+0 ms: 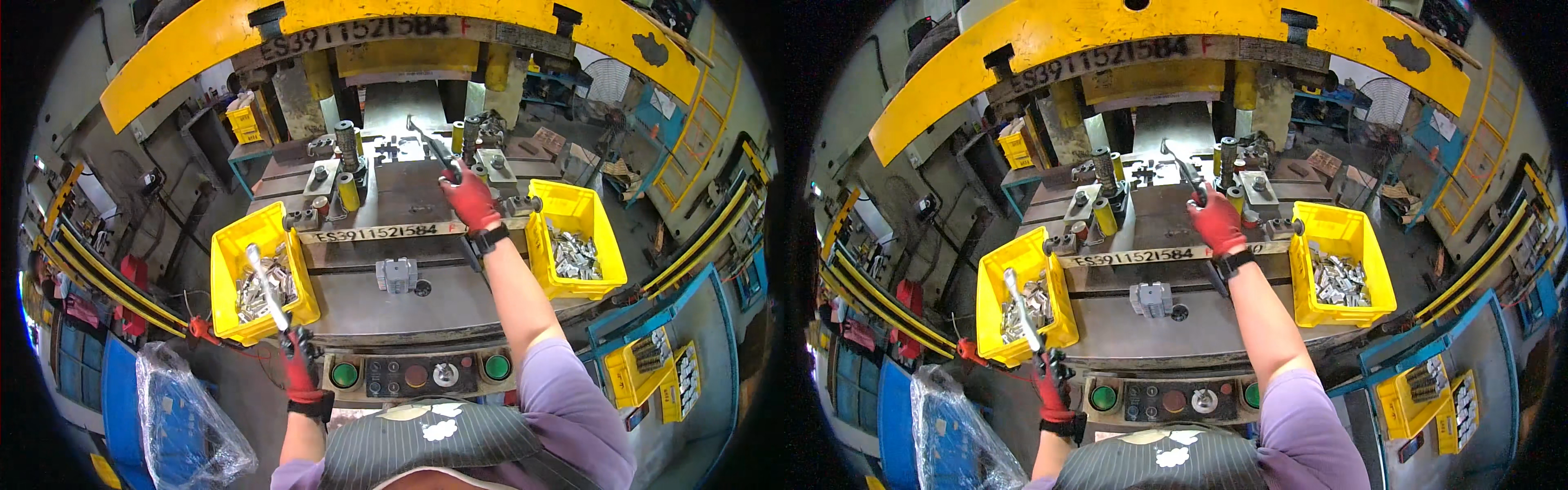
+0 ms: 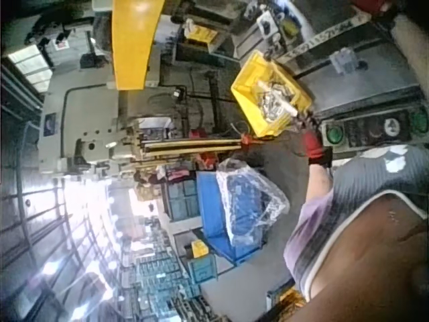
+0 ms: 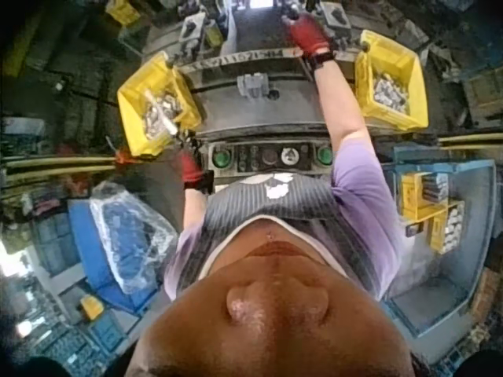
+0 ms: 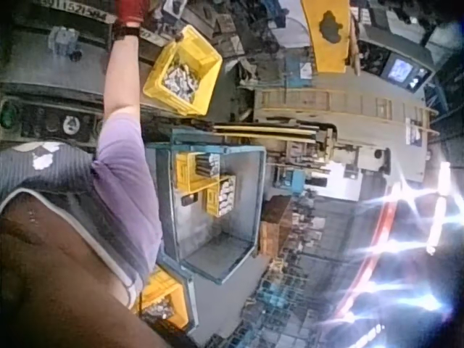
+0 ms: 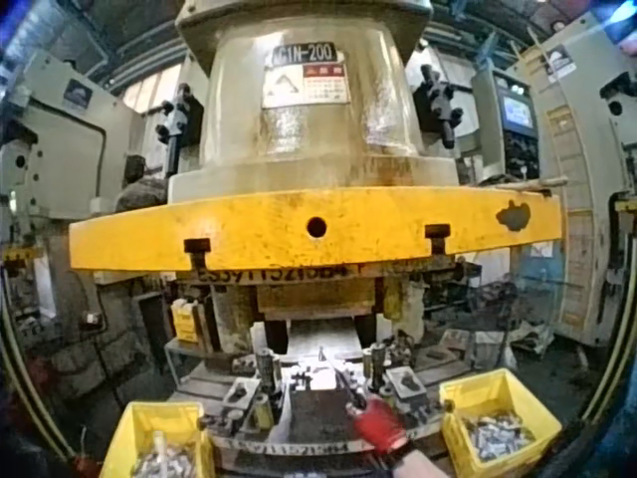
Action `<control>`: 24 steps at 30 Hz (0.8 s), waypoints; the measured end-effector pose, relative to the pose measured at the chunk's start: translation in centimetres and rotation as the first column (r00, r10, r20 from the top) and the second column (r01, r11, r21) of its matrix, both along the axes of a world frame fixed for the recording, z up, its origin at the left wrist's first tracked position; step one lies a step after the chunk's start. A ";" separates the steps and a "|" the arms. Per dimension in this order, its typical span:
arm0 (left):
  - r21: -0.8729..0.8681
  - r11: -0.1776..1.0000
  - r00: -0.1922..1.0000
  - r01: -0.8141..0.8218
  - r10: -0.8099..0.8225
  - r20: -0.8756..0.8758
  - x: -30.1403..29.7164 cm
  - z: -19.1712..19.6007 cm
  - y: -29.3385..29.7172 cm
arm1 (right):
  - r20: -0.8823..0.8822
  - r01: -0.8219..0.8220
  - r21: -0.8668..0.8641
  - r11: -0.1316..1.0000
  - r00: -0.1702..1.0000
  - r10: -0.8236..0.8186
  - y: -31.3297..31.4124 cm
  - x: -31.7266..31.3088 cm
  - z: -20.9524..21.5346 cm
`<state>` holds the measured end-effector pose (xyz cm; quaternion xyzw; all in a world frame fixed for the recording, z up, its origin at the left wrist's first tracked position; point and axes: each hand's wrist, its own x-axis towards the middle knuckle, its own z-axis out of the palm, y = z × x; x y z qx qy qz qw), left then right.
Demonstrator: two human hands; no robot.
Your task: The person operates a yellow industrial press machine in a factory setting. They use two long metal tongs to pick up small metal parts from a yellow bin on the left, place them into the press, and then move the processed parts to a yellow bin on the right. The person wears red gloves and a purple shirt throughout the task.
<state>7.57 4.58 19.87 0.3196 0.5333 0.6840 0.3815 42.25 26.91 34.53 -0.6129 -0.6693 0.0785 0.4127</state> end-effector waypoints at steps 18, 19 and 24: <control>-0.023 0.676 0.665 0.737 -0.730 -0.160 15.1 7.1 29.9 | -0.804 0.080 -0.049 0.996 0.588 -0.087 -26.0 11.9 -10.8; 0.038 0.651 0.646 0.759 -0.758 0.088 15.9 8.6 28.1 | -0.743 0.128 -0.066 0.990 0.655 -0.135 -27.2 13.9 -11.6; 0.465 0.448 0.302 0.764 -0.884 0.357 10.8 7.9 29.4 | -0.661 0.269 0.028 0.963 0.727 -0.184 -29.9 18.2 -11.8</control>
